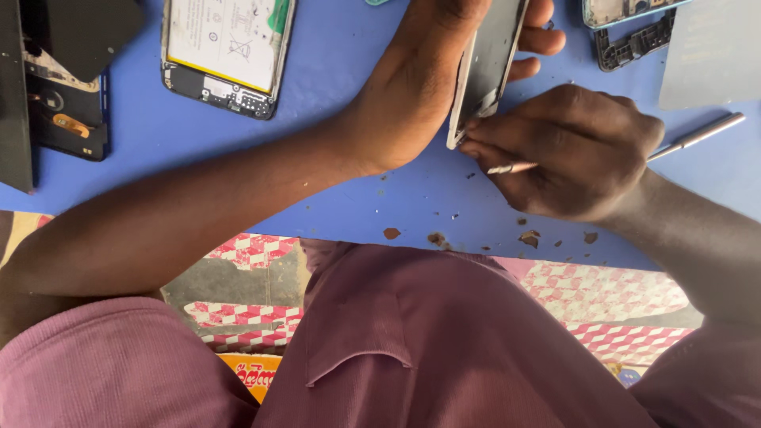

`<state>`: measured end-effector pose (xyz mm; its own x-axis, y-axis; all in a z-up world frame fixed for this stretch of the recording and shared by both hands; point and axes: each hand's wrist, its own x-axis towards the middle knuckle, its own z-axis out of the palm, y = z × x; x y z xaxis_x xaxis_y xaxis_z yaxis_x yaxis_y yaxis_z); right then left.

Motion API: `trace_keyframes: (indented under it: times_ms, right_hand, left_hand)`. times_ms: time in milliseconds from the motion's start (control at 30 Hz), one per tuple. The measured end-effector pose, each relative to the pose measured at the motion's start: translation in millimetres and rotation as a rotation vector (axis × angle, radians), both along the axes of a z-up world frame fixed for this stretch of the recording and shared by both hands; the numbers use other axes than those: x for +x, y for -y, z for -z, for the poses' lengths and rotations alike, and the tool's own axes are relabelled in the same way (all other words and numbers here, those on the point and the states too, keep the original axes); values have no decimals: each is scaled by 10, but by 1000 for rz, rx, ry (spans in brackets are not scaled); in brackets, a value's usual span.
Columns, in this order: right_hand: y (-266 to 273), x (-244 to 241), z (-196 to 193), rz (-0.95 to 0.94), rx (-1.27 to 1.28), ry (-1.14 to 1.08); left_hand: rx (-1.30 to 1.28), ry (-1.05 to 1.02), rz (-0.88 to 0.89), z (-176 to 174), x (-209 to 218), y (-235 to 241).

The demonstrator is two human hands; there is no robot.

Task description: The person uses a screwdriver to remove screws from the bottom and top edges of a white smartphone, then uses a metal prying tool to lift and separate the screen assembly from the frame. The device remains partially disassembled on the workbench.

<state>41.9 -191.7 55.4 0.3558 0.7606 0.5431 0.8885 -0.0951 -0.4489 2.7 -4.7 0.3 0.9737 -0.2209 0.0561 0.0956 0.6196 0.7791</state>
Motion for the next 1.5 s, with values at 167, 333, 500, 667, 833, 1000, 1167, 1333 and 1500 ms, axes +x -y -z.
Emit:
trace_keyframes:
  times_ms: [167, 333, 500, 667, 833, 1000, 1167, 1333, 1500]
  right_hand:
    - [-13, -17, 36, 44, 27, 224]
    - [-27, -88, 73, 122, 12, 323]
    - [21, -26, 102, 42, -8, 252]
    - [61, -20, 114, -7, -139, 182]
    - [58, -17, 157, 20, -125, -28]
    - [144, 65, 105, -13, 0, -229]
    - [99, 120, 14, 46, -49, -336]
    - [13, 83, -50, 70, -29, 9]
    - [250, 342, -99, 145, -77, 107]
  left_hand:
    - [6, -25, -76, -8, -31, 50]
    - [11, -28, -104, 11, -71, 60]
    - [27, -48, -123, -1, -70, 81]
    - [47, -54, -109, -5, -55, 59]
    - [43, -23, -86, -15, -35, 6]
    - [-8, -33, -66, -40, -20, -16]
    - [-157, -63, 34, -47, 49, -117]
    - [-219, -124, 96, -140, 37, -149]
    - [-210, -199, 127, -265, 92, -254]
